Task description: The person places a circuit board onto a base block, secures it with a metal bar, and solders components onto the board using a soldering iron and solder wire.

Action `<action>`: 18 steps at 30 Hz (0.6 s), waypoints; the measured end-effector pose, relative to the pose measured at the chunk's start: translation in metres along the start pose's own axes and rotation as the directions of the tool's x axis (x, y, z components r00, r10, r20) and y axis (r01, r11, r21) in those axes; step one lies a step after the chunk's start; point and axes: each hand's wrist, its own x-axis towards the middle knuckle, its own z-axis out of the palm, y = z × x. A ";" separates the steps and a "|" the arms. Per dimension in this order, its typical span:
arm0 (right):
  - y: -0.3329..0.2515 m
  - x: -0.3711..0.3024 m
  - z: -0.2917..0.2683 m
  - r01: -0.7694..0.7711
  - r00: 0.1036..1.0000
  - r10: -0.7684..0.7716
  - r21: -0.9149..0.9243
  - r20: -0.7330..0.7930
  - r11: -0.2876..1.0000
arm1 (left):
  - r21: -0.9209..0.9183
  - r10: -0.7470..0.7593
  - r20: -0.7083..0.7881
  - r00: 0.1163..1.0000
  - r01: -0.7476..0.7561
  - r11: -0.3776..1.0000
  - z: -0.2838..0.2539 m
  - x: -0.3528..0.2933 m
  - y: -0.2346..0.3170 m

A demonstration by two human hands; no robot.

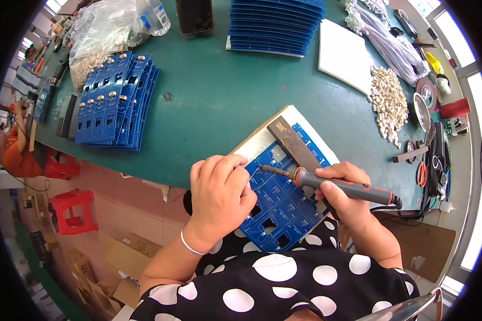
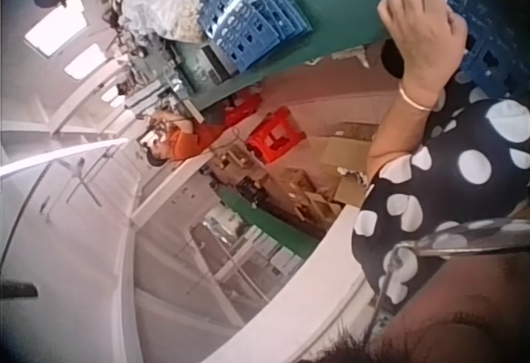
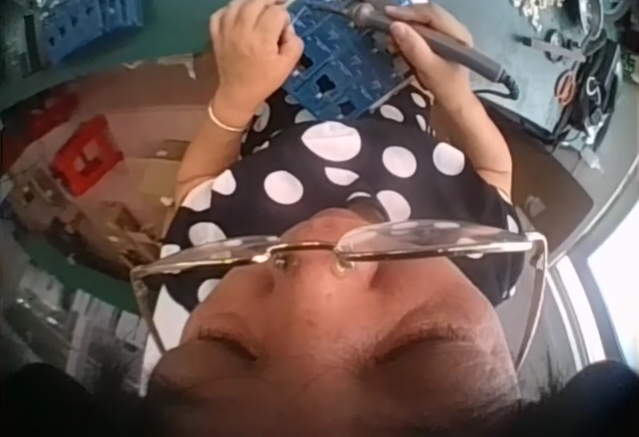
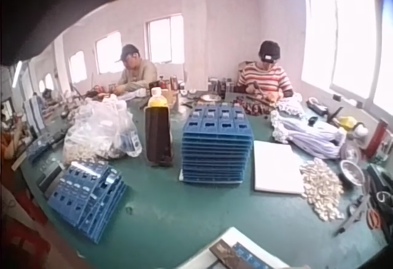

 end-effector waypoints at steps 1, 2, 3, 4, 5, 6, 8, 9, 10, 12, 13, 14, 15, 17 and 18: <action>0.000 0.000 -0.001 0.008 1.000 -0.008 -0.018 0.009 1.000 | 0.001 0.000 -0.002 1.000 0.000 1.000 0.000 0.000 0.000; 0.000 0.000 -0.002 0.011 1.000 -0.011 -0.034 0.016 0.999 | -0.002 -0.003 -0.003 1.000 0.003 1.000 0.000 0.001 0.001; -0.001 0.000 -0.004 0.015 1.000 -0.014 -0.050 0.024 0.999 | -0.002 0.000 0.000 1.000 0.000 1.000 0.000 0.000 0.001; -0.001 -0.001 -0.006 0.015 1.000 -0.014 -0.056 0.025 0.998 | -0.007 0.001 0.004 1.000 -0.001 1.000 -0.001 0.000 0.001; -0.002 -0.003 -0.009 0.016 1.000 -0.014 -0.062 0.026 0.998 | -0.016 -0.001 0.010 1.000 0.002 1.000 -0.003 -0.001 0.002; -0.003 -0.005 -0.011 0.025 0.999 -0.023 -0.059 0.022 0.998 | -0.020 0.004 0.015 1.000 -0.004 1.000 -0.004 -0.003 0.003; -0.004 -0.011 -0.013 0.037 0.999 -0.038 -0.060 -0.017 0.997 | -0.043 0.001 0.034 0.999 0.001 0.999 -0.008 -0.007 0.005; -0.004 -0.014 -0.013 0.054 0.998 -0.056 -0.050 -0.041 0.997 | -0.044 0.004 0.034 0.999 -0.002 0.999 -0.008 -0.009 0.007; -0.005 -0.017 -0.013 0.036 0.999 -0.039 -0.066 -0.036 0.997 | -0.051 0.001 0.036 0.999 0.001 0.999 -0.009 -0.011 0.008; -0.004 -0.021 -0.013 0.036 0.999 -0.038 -0.079 -0.034 0.996 | -0.051 0.000 0.046 0.999 0.003 0.999 -0.009 -0.013 0.010; -0.004 -0.022 -0.013 0.036 0.999 -0.038 -0.102 -0.021 0.994 | -0.046 -0.001 0.056 0.998 0.003 0.999 -0.009 -0.013 0.011; -0.004 -0.022 -0.012 0.039 0.999 -0.041 -0.120 -0.010 0.992 | -0.043 -0.006 0.066 0.998 0.009 0.999 -0.009 -0.014 0.011; -0.003 -0.023 -0.012 0.043 0.999 -0.044 -0.138 0.002 0.989 | -0.040 0.000 0.062 0.998 0.002 0.999 -0.009 -0.014 0.012; -0.003 -0.023 -0.011 0.029 1.000 -0.028 -0.119 0.003 0.992 | -0.041 -0.003 0.060 0.998 0.005 0.999 -0.009 -0.013 0.013; -0.002 -0.023 -0.011 0.028 1.000 -0.028 -0.104 0.004 0.994 | -0.039 -0.002 0.059 0.998 0.005 0.999 -0.009 -0.013 0.013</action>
